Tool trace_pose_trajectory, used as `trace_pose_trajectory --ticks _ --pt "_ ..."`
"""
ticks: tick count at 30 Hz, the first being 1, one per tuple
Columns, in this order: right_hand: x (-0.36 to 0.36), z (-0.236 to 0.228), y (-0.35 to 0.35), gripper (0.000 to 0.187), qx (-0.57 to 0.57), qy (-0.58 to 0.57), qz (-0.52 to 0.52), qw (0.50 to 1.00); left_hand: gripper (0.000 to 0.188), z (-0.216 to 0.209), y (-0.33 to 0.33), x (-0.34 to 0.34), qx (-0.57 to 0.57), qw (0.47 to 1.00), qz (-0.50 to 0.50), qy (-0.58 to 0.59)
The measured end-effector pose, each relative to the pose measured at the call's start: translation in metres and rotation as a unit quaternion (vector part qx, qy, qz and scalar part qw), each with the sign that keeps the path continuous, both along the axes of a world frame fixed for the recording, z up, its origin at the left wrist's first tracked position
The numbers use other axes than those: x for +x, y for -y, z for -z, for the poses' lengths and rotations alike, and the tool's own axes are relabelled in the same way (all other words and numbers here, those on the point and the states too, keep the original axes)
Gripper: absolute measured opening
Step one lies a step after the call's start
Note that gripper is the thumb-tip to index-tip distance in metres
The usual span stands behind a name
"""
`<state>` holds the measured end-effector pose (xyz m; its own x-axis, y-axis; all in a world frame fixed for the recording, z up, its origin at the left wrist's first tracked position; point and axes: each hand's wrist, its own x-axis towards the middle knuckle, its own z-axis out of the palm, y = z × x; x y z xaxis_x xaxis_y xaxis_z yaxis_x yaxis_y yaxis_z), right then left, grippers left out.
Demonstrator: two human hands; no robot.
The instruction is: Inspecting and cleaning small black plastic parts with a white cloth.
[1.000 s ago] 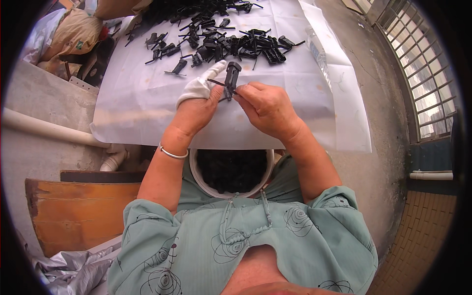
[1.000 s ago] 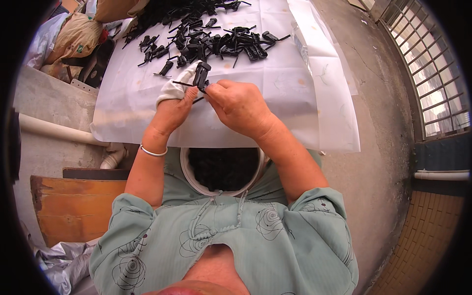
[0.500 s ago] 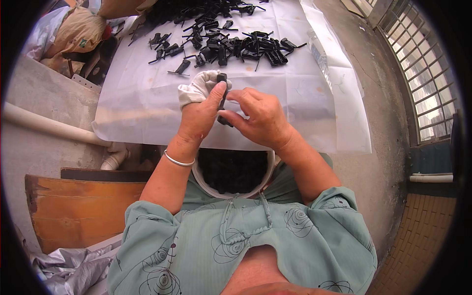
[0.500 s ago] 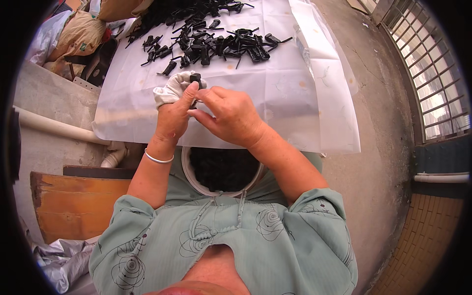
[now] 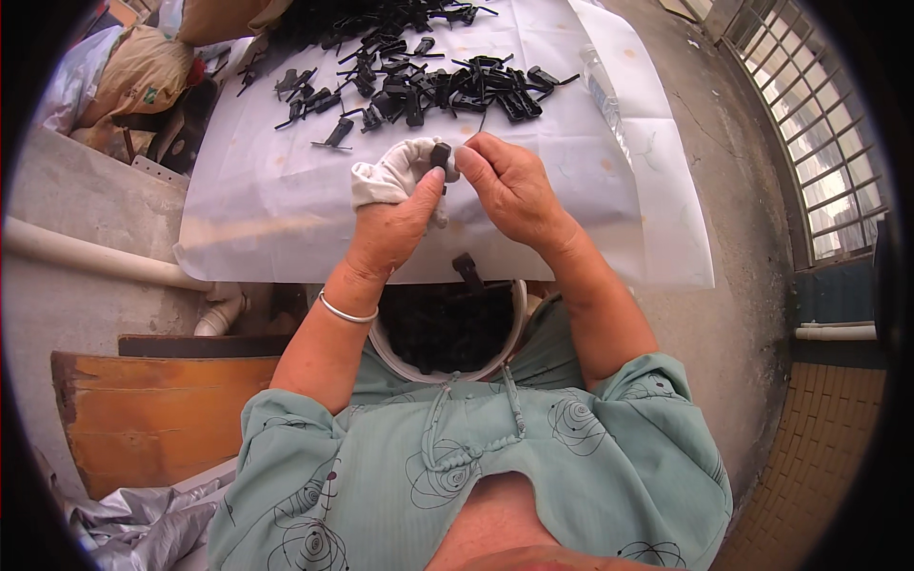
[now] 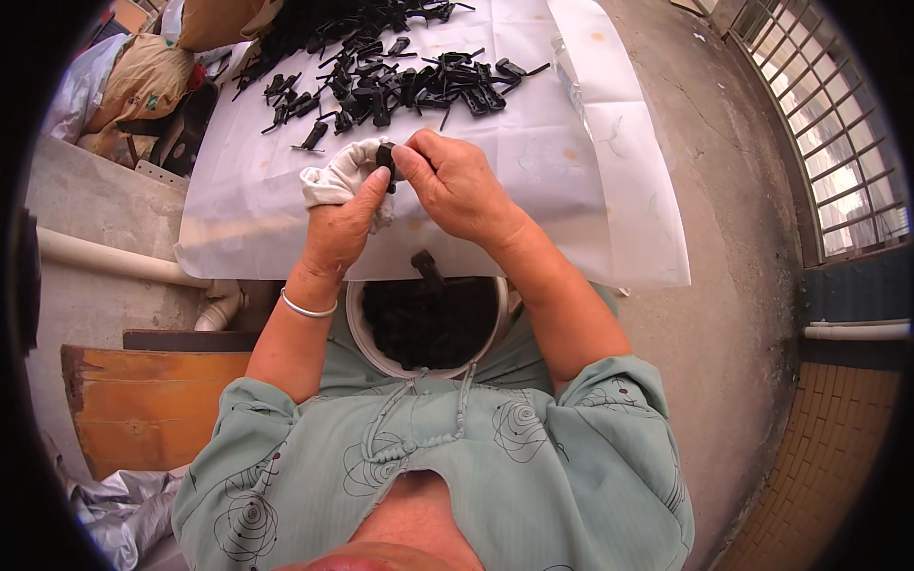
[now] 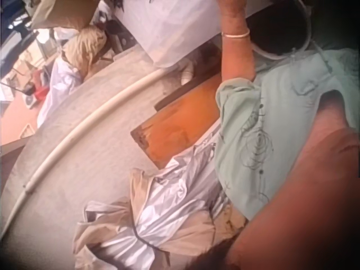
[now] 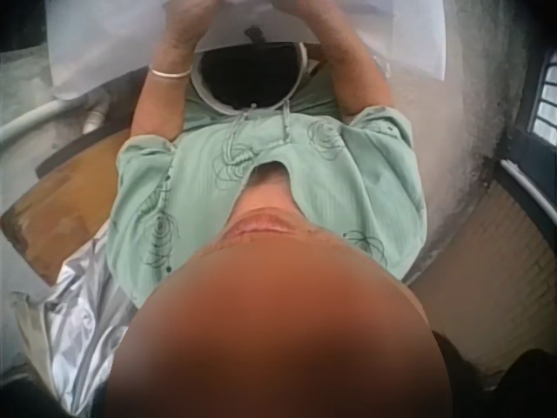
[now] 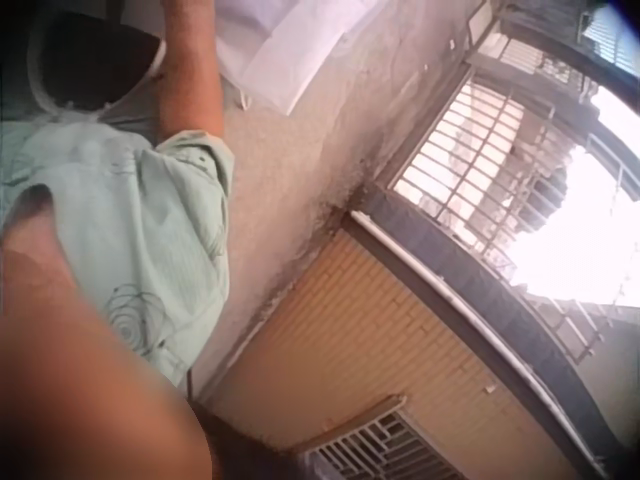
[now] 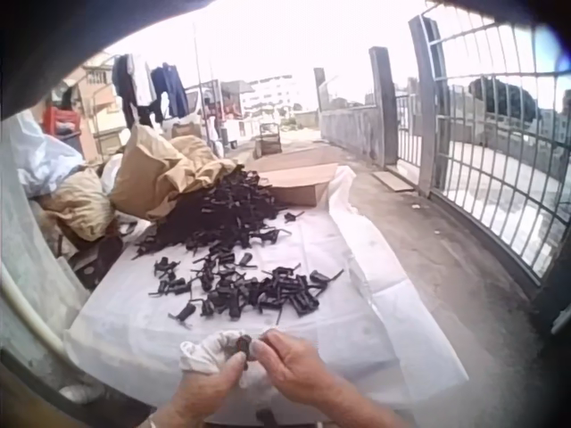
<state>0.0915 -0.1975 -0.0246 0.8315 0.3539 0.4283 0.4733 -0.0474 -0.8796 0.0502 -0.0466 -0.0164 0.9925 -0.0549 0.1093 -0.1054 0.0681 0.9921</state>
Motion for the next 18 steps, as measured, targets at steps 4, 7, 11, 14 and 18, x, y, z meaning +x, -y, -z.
trace_pose_trajectory --ticks 4,7,11,14,18 --pt "-0.003 0.006 0.000 0.024 -0.054 0.051 -0.015 0.997 0.027 -0.005 -0.003 -0.004 0.015 0.999 0.009 -0.039" --pt "-0.005 0.003 -0.001 0.023 -0.064 0.033 -0.040 0.997 0.028 -0.002 -0.007 -0.005 -0.044 0.999 0.018 -0.021" --pt "-0.006 0.007 -0.003 0.023 -0.048 -0.026 -0.075 0.996 0.028 -0.005 -0.007 -0.010 -0.018 0.999 0.011 -0.038" --pt "-0.009 0.010 -0.007 0.024 -0.037 -0.056 -0.081 0.994 0.027 0.000 -0.002 -0.016 0.005 1.000 0.003 -0.007" --pt "-0.010 0.022 -0.015 0.025 -0.008 -0.089 -0.063 0.994 0.027 0.002 0.000 -0.018 0.183 0.978 -0.049 0.093"
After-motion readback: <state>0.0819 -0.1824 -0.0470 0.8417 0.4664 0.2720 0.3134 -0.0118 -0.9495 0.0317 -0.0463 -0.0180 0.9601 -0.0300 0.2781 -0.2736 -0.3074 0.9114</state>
